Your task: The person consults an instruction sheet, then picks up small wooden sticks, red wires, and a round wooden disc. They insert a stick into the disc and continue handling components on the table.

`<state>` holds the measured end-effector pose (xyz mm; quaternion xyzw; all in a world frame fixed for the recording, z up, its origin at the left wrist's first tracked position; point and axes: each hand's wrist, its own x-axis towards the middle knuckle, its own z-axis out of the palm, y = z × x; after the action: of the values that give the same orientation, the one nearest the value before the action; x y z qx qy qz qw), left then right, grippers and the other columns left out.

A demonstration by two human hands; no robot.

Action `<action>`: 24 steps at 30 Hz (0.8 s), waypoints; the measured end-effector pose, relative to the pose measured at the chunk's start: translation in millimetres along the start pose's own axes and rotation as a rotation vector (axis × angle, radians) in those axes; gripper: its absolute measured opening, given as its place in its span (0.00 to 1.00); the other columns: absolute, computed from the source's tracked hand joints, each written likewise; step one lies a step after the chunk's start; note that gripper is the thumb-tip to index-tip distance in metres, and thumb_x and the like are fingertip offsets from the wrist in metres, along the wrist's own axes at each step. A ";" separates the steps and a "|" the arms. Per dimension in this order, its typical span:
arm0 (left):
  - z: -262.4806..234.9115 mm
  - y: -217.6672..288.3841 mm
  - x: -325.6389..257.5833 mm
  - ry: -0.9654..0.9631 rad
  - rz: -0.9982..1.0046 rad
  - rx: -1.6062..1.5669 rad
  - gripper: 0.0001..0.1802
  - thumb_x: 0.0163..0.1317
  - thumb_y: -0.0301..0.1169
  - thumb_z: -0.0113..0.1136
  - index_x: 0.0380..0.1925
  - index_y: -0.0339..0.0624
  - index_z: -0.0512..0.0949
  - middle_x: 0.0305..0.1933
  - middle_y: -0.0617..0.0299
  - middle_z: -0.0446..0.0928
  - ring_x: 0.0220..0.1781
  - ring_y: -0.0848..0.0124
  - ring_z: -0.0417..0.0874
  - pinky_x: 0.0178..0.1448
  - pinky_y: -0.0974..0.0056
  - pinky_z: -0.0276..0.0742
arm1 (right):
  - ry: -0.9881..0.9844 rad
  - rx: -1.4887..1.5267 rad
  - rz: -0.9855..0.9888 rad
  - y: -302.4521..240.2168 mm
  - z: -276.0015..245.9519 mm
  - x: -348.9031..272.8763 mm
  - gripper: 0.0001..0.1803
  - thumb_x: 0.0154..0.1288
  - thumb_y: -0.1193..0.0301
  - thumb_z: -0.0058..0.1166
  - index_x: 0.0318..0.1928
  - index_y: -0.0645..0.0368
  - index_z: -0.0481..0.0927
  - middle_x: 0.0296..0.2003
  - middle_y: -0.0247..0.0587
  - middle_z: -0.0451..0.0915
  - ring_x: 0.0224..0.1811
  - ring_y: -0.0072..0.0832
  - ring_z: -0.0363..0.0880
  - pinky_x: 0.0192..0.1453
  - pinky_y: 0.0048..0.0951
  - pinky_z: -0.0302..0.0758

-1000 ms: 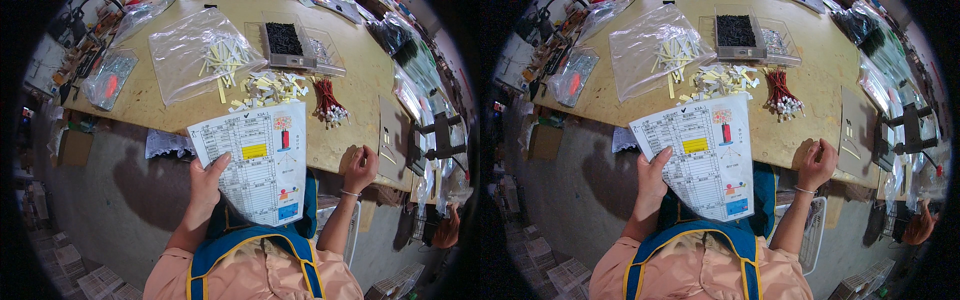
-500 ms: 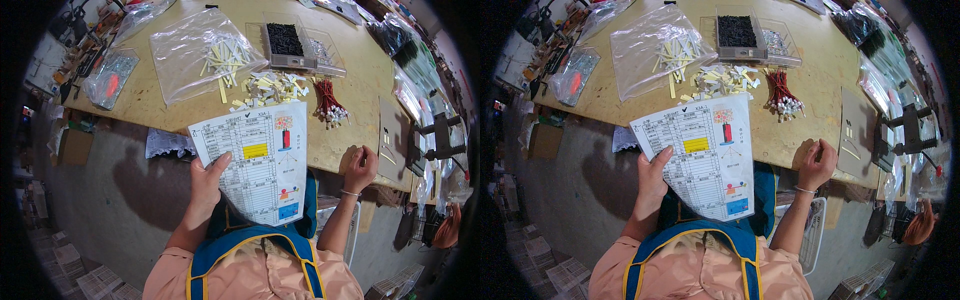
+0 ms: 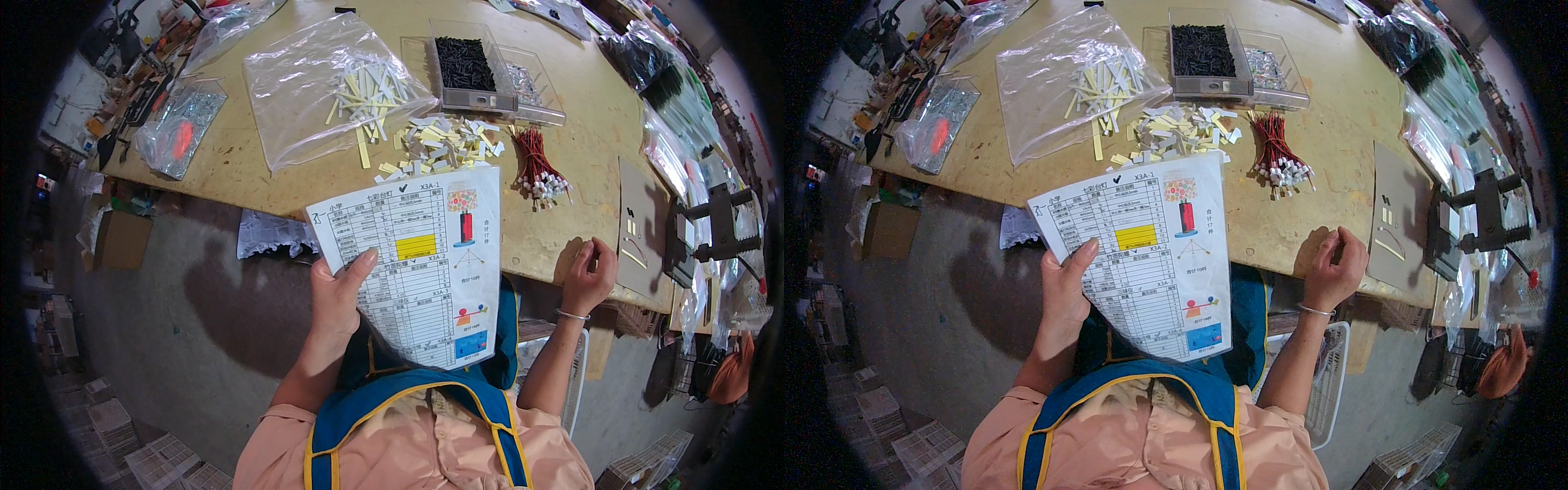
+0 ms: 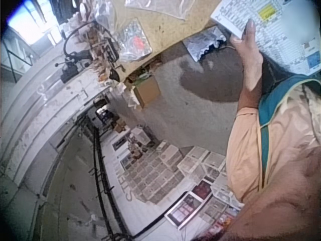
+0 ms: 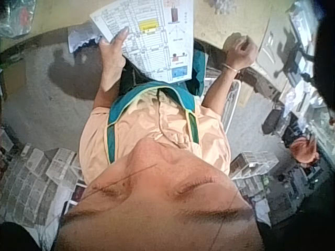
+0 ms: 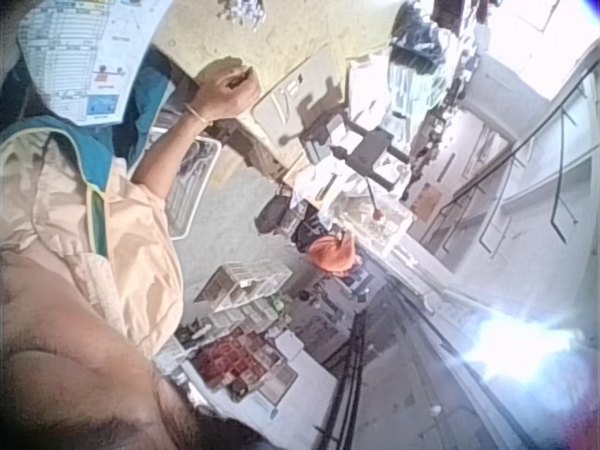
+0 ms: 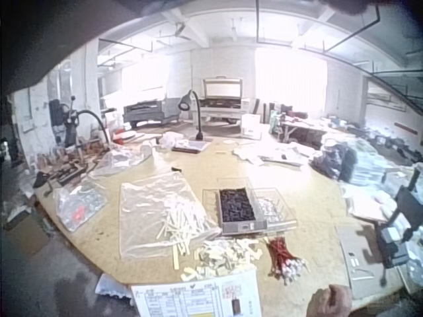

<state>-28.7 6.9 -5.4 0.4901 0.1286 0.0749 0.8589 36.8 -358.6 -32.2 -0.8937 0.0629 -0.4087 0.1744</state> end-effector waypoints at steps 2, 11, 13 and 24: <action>-0.3 -0.1 0.1 0.012 -0.008 0.016 0.15 0.66 0.22 0.64 0.52 0.31 0.80 0.50 0.54 0.84 0.49 0.72 0.84 0.55 0.66 0.80 | 0.001 0.002 0.002 0.0 0.1 0.1 0.08 0.69 0.72 0.58 0.43 0.62 0.83 0.36 0.43 0.82 0.37 0.36 0.80 0.45 0.34 0.77; -1.9 -1.2 0.4 -0.006 -0.004 0.006 0.15 0.66 0.23 0.64 0.52 0.32 0.80 0.51 0.53 0.84 0.50 0.71 0.85 0.55 0.66 0.80 | 0.003 0.004 0.000 -0.6 -0.2 0.6 0.07 0.69 0.72 0.58 0.43 0.63 0.83 0.36 0.44 0.82 0.37 0.36 0.81 0.44 0.34 0.78; -1.8 -1.3 0.5 -0.003 -0.003 0.008 0.15 0.66 0.23 0.64 0.52 0.32 0.80 0.51 0.54 0.84 0.50 0.72 0.84 0.55 0.66 0.80 | 0.006 0.002 -0.001 -0.9 -0.3 0.5 0.07 0.69 0.72 0.58 0.43 0.63 0.83 0.36 0.44 0.82 0.37 0.36 0.81 0.44 0.34 0.78; 0.0 0.5 0.0 -0.003 -0.015 0.008 0.15 0.66 0.23 0.64 0.52 0.32 0.80 0.51 0.54 0.84 0.50 0.72 0.84 0.55 0.67 0.80 | -0.001 0.025 0.032 -2.7 -0.3 0.2 0.07 0.68 0.72 0.59 0.42 0.63 0.83 0.36 0.46 0.82 0.38 0.40 0.80 0.46 0.36 0.77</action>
<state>-28.7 7.1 -5.0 0.4926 0.1312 0.0671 0.8577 36.6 -356.3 -30.9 -0.8906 0.0719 -0.4060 0.1919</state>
